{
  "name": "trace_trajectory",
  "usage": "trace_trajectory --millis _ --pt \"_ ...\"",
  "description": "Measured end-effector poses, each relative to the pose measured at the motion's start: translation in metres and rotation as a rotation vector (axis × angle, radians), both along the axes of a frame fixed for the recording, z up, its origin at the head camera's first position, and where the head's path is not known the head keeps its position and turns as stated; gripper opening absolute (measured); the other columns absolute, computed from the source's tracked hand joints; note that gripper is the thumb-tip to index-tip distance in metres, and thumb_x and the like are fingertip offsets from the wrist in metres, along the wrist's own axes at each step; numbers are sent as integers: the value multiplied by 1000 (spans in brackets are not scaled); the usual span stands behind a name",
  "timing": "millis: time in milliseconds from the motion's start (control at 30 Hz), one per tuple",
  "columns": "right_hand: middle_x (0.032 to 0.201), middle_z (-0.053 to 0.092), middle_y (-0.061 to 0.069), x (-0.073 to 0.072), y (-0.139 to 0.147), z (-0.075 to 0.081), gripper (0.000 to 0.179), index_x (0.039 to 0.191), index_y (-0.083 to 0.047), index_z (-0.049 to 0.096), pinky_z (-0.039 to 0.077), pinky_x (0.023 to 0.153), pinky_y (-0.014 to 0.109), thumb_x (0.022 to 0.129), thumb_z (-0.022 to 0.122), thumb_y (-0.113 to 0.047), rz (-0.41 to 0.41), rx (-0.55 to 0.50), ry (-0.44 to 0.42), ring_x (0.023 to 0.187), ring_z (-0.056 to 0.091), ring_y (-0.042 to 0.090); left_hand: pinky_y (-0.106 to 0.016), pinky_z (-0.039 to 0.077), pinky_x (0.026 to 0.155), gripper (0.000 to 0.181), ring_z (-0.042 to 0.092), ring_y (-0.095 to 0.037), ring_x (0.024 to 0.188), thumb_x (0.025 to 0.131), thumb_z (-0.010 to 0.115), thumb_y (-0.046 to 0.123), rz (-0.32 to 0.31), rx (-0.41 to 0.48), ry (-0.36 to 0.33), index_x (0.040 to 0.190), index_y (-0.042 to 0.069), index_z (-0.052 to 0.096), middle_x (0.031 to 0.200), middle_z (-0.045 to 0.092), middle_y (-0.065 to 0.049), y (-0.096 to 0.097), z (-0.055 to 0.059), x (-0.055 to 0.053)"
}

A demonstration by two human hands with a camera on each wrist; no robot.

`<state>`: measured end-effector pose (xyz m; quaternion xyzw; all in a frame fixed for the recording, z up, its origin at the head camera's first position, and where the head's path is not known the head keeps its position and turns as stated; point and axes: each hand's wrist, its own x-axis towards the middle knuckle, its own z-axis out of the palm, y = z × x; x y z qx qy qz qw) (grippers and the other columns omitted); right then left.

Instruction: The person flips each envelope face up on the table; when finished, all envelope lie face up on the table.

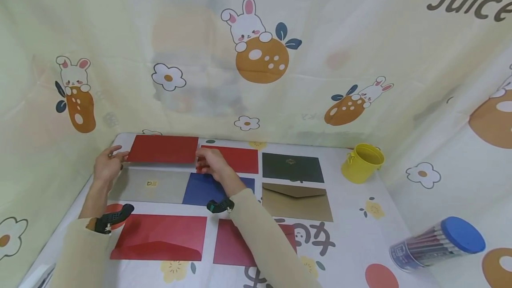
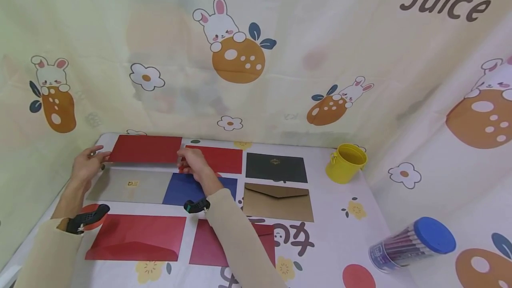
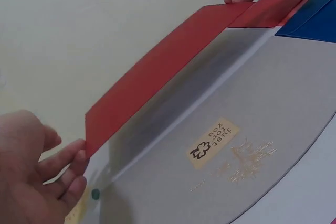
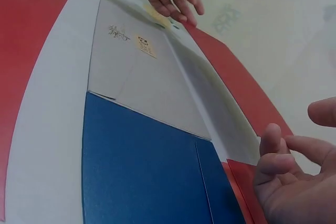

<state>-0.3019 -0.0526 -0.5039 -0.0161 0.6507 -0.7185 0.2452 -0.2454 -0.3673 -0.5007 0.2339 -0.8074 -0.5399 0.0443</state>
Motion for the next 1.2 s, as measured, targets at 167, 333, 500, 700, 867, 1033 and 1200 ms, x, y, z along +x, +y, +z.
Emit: trace_trajectory --millis 167,333,500,700,867,1033,1200 --pt "126 60 31 -1 2 0 40 132 -8 66 50 57 25 97 61 -27 -7 -6 -12 71 61 19 -48 42 108 66 54 -29 127 108 24 49 -21 38 -3 159 7 27 149 50 -21 1 3 2" --pt "132 58 29 -1 3 4 40 133 -13 66 47 54 24 96 62 -27 -6 -22 -4 72 57 20 -51 37 111 80 51 -32 130 102 17 64 -51 70 2 160 8 24 151 46 -22 3 6 5" --pt "129 65 19 -1 3 6 38 130 -10 68 45 54 23 96 62 -27 -34 -34 40 72 55 20 -51 38 109 88 54 -33 129 98 10 71 -84 74 31 159 10 29 150 46 -24 2 7 6" --pt "123 71 11 -3 4 7 35 129 -10 69 47 57 25 99 57 -26 -48 -67 63 80 61 27 -58 34 110 88 44 -42 138 98 7 71 -155 59 57 159 11 28 155 38 -26 4 7 5" --pt "122 72 6 -2 6 9 34 127 -13 70 49 61 24 101 54 -28 -38 -47 89 104 63 44 -63 26 115 90 38 -46 141 97 3 70 -200 75 70 161 9 17 156 34 -28 4 7 4" --pt "125 71 9 -2 6 9 36 126 -11 70 48 60 24 101 54 -31 -37 -73 74 111 58 48 -64 18 117 95 30 -44 146 95 1 73 -228 124 99 160 6 20 162 25 -22 3 7 2" --pt "118 73 4 -3 5 7 34 124 -12 72 50 61 26 99 59 -31 -53 -81 49 100 63 41 -59 23 118 92 26 -42 148 97 10 72 -222 138 89 160 7 22 165 20 -19 4 9 2"
